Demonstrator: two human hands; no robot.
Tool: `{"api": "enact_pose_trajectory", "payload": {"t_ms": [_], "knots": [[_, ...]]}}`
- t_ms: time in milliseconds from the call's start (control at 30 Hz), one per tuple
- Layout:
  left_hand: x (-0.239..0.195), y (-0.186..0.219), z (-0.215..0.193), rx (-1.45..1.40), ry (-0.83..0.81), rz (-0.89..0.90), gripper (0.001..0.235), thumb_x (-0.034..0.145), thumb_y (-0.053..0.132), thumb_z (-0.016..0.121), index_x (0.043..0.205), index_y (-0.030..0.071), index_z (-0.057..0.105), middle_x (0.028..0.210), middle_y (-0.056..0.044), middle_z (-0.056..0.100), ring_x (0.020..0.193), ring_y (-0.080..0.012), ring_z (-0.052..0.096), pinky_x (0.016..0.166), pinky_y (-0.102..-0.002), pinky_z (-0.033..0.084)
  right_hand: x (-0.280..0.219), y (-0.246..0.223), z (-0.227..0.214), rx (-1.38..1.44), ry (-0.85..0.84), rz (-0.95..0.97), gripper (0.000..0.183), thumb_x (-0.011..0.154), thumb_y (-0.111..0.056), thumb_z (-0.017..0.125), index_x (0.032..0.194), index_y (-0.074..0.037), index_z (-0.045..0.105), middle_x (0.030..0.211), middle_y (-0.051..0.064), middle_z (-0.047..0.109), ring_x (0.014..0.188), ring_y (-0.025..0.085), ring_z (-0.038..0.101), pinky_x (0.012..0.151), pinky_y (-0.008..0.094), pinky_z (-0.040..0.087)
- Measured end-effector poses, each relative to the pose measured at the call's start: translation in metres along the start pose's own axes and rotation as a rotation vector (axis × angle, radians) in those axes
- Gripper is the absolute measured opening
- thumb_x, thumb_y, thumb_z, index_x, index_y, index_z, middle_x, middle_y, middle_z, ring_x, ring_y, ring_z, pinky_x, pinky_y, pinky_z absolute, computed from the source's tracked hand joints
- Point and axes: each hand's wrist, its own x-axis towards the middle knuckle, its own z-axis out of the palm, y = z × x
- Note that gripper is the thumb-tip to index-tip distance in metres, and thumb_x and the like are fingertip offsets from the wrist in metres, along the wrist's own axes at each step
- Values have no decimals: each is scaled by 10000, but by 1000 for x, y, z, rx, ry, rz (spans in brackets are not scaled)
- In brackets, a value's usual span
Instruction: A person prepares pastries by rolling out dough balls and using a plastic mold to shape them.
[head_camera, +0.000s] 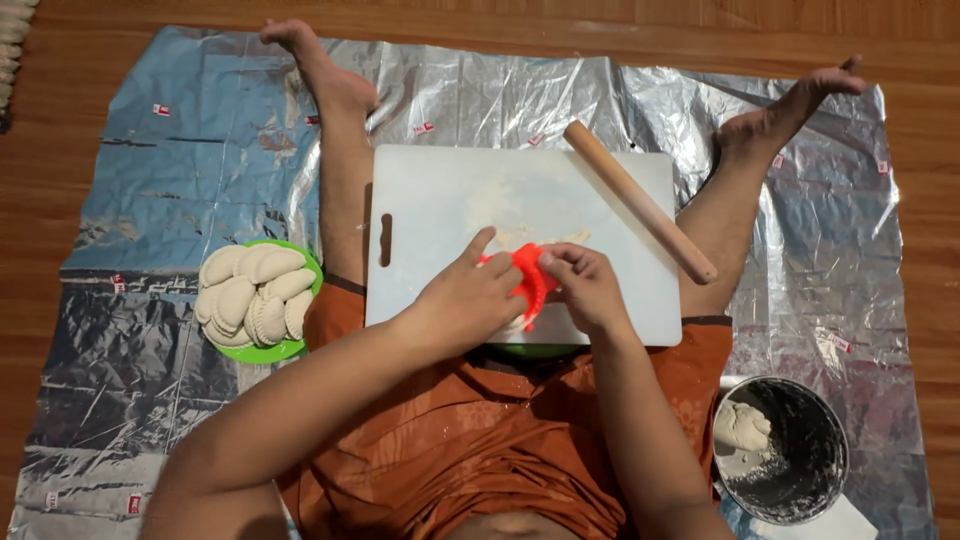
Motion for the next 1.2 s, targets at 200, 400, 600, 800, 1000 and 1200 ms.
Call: {"api": "enact_pose_trajectory", "payload": {"t_ms": [200,400,600,800,1000,1200], "knots": [[-42,-33,-22,-334,87,-162,258,723,119,785,957,122,677,867,-83,718,861,-296,694,914,-484,516,36,-3,32,-121,-22,-32,168,948,-91,682,993,66,719,777,168,694,699,243,688,560,435,622],[-78,-34,25,-1001,619,-1302,450,773,271,912,1162,173,708,1030,-60,696,978,-175,683,875,-365,565,124,23,64,-597,192,-380,257,959,-254,711,1109,-50,758,914,152,766,867,307,751,711,414,594],[-57,15,78,-1610,1090,-1410,571,889,139,789,1366,-33,525,1241,-194,598,1100,-270,605,894,-403,572,3,0,90,-484,-317,-232,326,975,-257,680,1215,-41,723,848,134,697,787,228,677,706,401,611],[-136,4,40,-1484,822,-1265,634,648,100,969,1208,54,675,1064,-82,691,986,-161,657,840,-295,590,-21,7,126,-363,-403,-167,220,890,-55,794,1082,36,737,921,187,767,862,229,711,740,392,625],[-240,-33,51,-755,796,-1779,695,670,353,946,1232,79,643,1200,-223,662,1216,-420,618,1011,-500,510,-9,12,87,-474,-408,-325,295,921,-33,761,1210,3,714,1028,200,751,1005,302,736,868,432,593],[-320,-82,137,80,374,-1762,633,849,557,775,1213,47,686,1241,-213,638,1179,-443,539,964,-560,436,-20,-48,18,-913,-39,-357,272,1039,-138,661,1294,-44,678,1143,92,733,933,203,682,712,349,551]]}}
